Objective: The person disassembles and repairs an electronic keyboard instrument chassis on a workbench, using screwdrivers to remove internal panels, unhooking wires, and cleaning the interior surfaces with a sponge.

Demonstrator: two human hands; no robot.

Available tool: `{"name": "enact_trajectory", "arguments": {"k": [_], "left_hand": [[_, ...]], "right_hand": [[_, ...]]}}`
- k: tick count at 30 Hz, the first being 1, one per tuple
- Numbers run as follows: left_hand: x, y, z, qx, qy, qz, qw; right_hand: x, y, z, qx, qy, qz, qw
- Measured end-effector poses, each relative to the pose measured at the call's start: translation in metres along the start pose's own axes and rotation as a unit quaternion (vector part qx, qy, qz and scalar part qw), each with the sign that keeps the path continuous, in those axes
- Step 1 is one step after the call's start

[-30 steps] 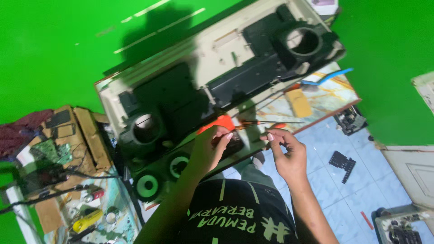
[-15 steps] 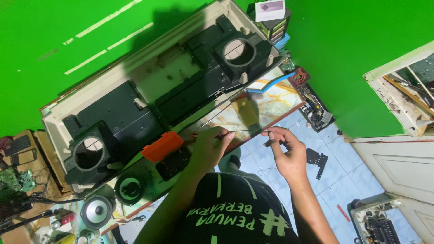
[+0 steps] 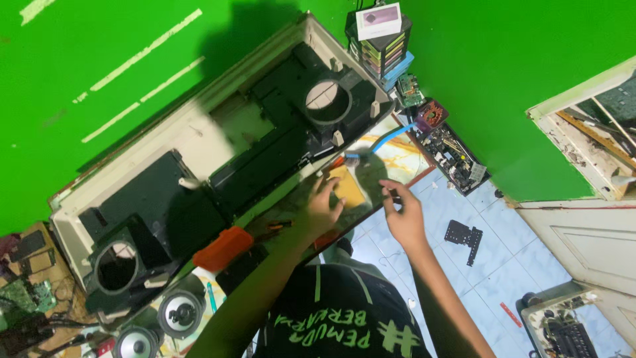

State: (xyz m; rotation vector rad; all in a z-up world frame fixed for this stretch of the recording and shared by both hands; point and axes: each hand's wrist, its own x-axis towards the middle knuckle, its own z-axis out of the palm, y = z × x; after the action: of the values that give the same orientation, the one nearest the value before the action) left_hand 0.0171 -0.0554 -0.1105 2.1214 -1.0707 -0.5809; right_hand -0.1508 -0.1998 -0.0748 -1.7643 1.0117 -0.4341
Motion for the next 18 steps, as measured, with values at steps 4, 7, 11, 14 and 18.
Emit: {"name": "enact_trajectory", "arguments": {"k": [4, 7, 11, 14, 18], "left_hand": [[0.016, -0.023, 0.027, 0.032, -0.013, -0.007, 0.999], [0.022, -0.03, 0.036, 0.008, -0.04, -0.049, 0.998], [0.03, -0.031, 0.037, 0.017, -0.02, -0.036, 0.999], [0.031, -0.03, 0.034, 0.052, -0.046, -0.051, 0.996], [0.032, -0.028, 0.029, -0.002, -0.02, -0.028, 0.999]], "right_hand": [[0.032, 0.042, 0.03, -0.022, -0.05, -0.024, 0.998], [0.042, 0.061, 0.055, -0.056, -0.054, -0.134, 0.988], [0.044, 0.068, 0.07, -0.088, 0.003, -0.24, 0.967], [0.039, 0.067, 0.072, -0.103, 0.005, -0.226, 0.969], [0.041, 0.068, 0.07, -0.051, 0.003, -0.227, 0.973]]}}
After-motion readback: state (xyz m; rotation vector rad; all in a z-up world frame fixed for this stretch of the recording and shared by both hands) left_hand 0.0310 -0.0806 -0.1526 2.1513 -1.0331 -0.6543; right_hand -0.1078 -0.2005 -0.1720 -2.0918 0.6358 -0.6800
